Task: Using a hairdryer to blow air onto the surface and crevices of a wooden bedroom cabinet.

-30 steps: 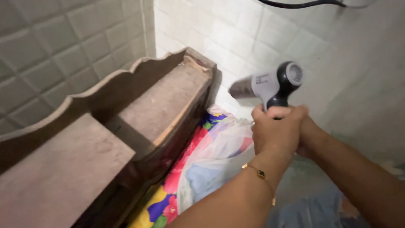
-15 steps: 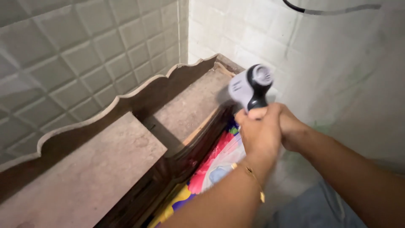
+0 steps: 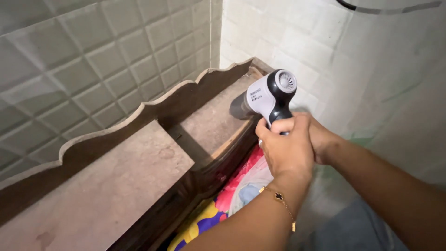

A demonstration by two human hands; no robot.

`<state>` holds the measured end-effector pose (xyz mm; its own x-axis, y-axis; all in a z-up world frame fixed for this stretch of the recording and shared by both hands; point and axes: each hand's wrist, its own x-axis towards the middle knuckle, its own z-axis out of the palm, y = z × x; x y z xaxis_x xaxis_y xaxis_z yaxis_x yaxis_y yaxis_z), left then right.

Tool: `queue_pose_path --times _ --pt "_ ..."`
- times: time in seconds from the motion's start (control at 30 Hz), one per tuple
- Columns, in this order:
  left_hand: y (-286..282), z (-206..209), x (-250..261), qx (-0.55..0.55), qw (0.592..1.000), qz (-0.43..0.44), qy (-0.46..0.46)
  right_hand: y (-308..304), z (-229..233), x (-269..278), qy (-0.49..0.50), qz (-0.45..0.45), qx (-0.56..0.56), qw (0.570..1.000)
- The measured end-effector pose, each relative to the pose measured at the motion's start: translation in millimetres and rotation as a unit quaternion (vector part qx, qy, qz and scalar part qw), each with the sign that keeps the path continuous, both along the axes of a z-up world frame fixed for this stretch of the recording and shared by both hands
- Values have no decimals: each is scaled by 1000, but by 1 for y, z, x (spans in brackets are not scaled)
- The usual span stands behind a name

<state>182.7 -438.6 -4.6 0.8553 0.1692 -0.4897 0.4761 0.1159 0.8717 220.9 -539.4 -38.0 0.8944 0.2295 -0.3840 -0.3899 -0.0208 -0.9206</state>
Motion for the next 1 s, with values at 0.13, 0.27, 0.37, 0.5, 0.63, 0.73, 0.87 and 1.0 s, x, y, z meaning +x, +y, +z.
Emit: queue_pose_path --times 0.13,0.27,0.37,0.5,0.63,0.73,0.87,1.0 --pt "2 3 3 -10 1000 -9 14 9 9 4 28 -55 -35 997" --pt "8 6 7 -8 1000 4 17 6 0 11 6 -44 -38 998" --pt "15 7 12 -3 1000 -4 24 16 7 13 8 -30 -28 999" --pt "28 5 22 -23 1000 -17 -1 30 17 12 12 -53 -18 998" --pt "38 11 30 -74 995 -72 -16 24 8 21 -1 -95 -40 995" --pt "37 16 33 -54 996 -66 -37 25 15 27 -21 -92 -41 995" --pt "29 30 25 5 999 -4 -47 17 20 42 1 -7 5 1000" --pt "26 48 16 20 1000 24 4 4 21 42 25 81 32 996"
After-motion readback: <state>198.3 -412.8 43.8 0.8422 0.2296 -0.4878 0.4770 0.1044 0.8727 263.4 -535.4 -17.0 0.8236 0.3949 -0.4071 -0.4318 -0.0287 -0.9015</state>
